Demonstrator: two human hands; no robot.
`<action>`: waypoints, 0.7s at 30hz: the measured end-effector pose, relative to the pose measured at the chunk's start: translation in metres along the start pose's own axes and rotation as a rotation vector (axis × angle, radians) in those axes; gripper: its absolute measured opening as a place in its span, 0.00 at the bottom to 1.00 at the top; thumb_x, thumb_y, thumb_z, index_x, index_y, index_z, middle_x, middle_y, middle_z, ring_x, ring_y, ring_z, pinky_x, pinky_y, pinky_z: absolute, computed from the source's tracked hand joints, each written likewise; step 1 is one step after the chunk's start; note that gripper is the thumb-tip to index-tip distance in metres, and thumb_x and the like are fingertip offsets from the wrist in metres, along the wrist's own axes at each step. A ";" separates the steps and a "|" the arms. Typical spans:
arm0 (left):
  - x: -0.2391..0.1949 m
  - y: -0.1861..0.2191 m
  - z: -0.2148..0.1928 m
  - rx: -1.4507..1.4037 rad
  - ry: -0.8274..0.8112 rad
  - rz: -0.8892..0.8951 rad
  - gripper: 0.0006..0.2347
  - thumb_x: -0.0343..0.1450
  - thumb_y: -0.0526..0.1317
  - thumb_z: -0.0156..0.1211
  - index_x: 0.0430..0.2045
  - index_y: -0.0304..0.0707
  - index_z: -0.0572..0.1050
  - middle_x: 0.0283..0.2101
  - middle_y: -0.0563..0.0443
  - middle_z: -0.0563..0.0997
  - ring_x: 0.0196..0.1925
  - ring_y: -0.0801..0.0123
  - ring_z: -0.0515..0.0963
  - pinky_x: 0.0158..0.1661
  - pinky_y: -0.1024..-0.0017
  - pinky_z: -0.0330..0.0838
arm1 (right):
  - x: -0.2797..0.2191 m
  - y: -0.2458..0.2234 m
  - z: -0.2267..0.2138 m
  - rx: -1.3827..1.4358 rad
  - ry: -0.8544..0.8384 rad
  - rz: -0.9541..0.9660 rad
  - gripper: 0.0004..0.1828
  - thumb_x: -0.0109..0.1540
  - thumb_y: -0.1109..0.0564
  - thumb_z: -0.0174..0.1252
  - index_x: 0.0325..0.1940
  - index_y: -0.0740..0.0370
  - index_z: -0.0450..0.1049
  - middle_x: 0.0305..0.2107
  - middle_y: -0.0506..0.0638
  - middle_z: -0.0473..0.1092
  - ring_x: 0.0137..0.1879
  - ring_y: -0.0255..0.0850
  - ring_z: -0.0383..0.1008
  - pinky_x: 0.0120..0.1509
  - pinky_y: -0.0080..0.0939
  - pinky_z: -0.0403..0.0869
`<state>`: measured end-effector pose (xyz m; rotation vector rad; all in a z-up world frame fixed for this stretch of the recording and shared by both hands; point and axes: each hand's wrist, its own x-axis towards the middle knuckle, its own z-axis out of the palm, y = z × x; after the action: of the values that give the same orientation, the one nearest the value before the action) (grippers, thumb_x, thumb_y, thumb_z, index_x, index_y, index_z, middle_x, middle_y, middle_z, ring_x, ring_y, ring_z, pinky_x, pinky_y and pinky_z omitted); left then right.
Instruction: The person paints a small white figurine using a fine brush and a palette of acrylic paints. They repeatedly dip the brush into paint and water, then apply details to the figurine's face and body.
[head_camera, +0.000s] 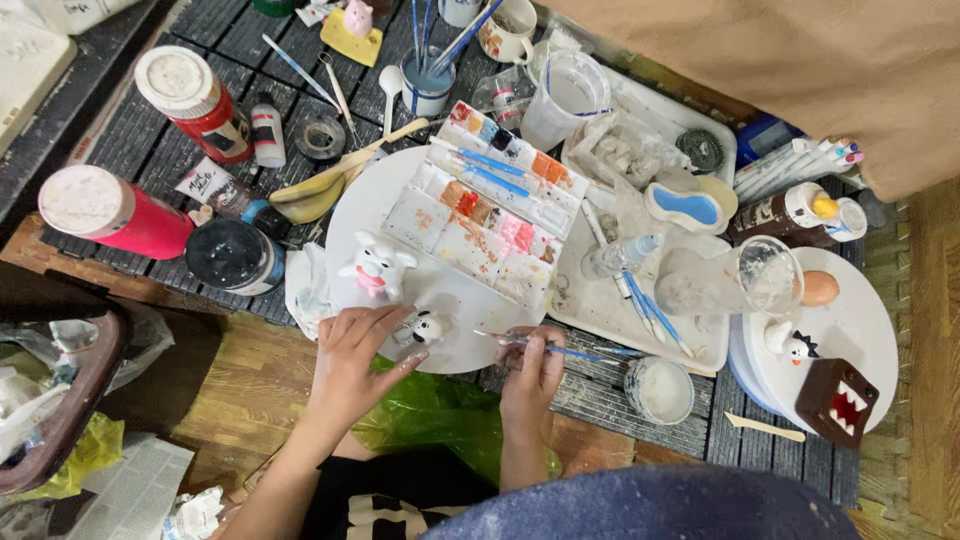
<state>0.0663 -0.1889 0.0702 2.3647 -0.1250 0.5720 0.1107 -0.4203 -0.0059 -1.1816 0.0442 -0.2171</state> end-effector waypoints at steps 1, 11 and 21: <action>0.001 -0.001 0.000 -0.005 -0.012 -0.002 0.24 0.61 0.47 0.73 0.51 0.41 0.78 0.52 0.53 0.80 0.51 0.62 0.76 0.50 0.62 0.60 | 0.001 -0.002 0.001 -0.001 -0.021 0.001 0.06 0.74 0.56 0.44 0.48 0.61 0.63 0.36 0.56 0.72 0.33 0.38 0.71 0.37 0.37 0.72; 0.005 0.000 0.001 0.028 0.003 0.017 0.24 0.60 0.47 0.74 0.50 0.43 0.79 0.50 0.56 0.81 0.48 0.65 0.75 0.49 0.63 0.59 | 0.000 -0.006 0.007 -0.112 -0.024 -0.033 0.06 0.74 0.57 0.44 0.47 0.62 0.63 0.34 0.55 0.71 0.32 0.37 0.71 0.38 0.37 0.73; -0.002 -0.010 0.016 0.031 0.060 0.020 0.23 0.59 0.46 0.76 0.49 0.46 0.80 0.51 0.60 0.81 0.48 0.67 0.75 0.49 0.65 0.59 | 0.006 -0.007 0.022 -0.196 -0.182 -0.095 0.05 0.73 0.59 0.46 0.46 0.64 0.61 0.29 0.54 0.72 0.30 0.35 0.71 0.36 0.34 0.71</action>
<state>0.0731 -0.1924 0.0528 2.3763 -0.1139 0.6582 0.1186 -0.4037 0.0093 -1.3959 -0.1541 -0.1911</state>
